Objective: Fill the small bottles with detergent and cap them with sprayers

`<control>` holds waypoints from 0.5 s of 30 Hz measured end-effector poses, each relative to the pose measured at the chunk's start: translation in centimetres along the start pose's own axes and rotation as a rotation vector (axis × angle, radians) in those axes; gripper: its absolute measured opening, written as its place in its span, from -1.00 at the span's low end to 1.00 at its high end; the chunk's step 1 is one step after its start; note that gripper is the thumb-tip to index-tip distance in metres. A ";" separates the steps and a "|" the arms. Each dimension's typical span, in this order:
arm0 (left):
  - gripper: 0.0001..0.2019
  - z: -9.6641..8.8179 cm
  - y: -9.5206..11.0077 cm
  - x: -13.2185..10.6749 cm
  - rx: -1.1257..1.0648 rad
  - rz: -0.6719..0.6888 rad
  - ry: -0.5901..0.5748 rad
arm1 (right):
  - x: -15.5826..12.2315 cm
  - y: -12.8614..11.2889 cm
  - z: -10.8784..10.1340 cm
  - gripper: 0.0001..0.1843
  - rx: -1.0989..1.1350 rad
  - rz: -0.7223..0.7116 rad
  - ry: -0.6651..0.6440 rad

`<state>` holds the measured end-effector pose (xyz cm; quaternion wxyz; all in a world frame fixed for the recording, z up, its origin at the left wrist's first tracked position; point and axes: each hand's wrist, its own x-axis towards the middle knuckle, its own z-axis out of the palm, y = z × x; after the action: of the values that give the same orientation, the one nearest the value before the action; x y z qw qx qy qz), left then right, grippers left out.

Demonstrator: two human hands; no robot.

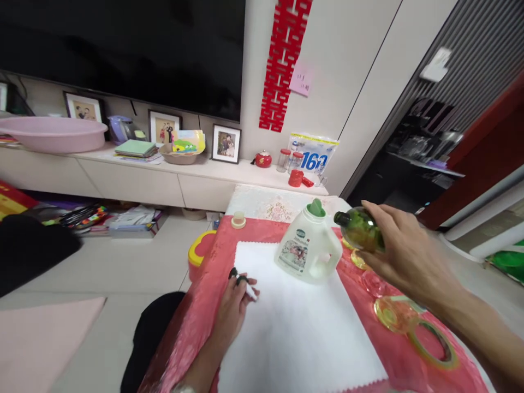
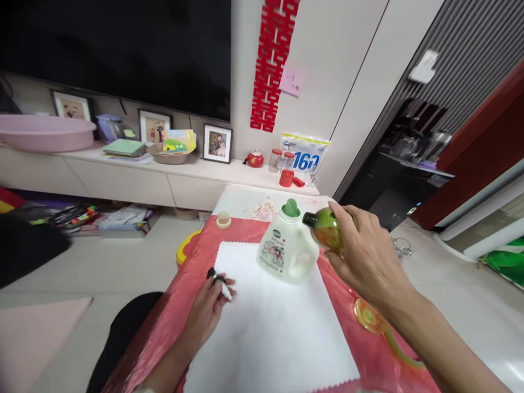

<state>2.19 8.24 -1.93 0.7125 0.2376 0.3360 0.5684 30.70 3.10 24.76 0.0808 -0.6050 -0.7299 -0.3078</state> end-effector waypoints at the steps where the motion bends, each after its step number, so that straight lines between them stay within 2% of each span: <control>1: -0.53 0.0 0.1 0.0 -0.021 0.000 -0.003 | -1.6 -0.7 0.3 -0.23 0.124 -0.001 -0.022; 4: -0.53 0.2 0.5 0.1 -0.060 -0.019 -0.019 | -6.6 -3.4 2.0 -0.25 0.358 0.015 -0.123; 9: -0.61 0.8 1.2 0.2 -0.045 -0.081 -0.046 | -13.7 -7.5 6.4 -0.18 0.440 0.103 -0.282; 12: -0.63 1.5 1.8 -0.1 -0.025 -0.079 -0.057 | -15.9 -9.0 8.0 -0.10 0.376 0.137 -0.355; 15: -0.62 2.5 2.6 -0.5 -0.006 -0.059 -0.060 | -16.4 -10.3 8.4 -0.07 0.335 0.172 -0.383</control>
<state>2.32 8.46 1.68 0.7395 0.2425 0.3196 0.5405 27.42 -6.84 6.41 0.0662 -0.6901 -0.7186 -0.0548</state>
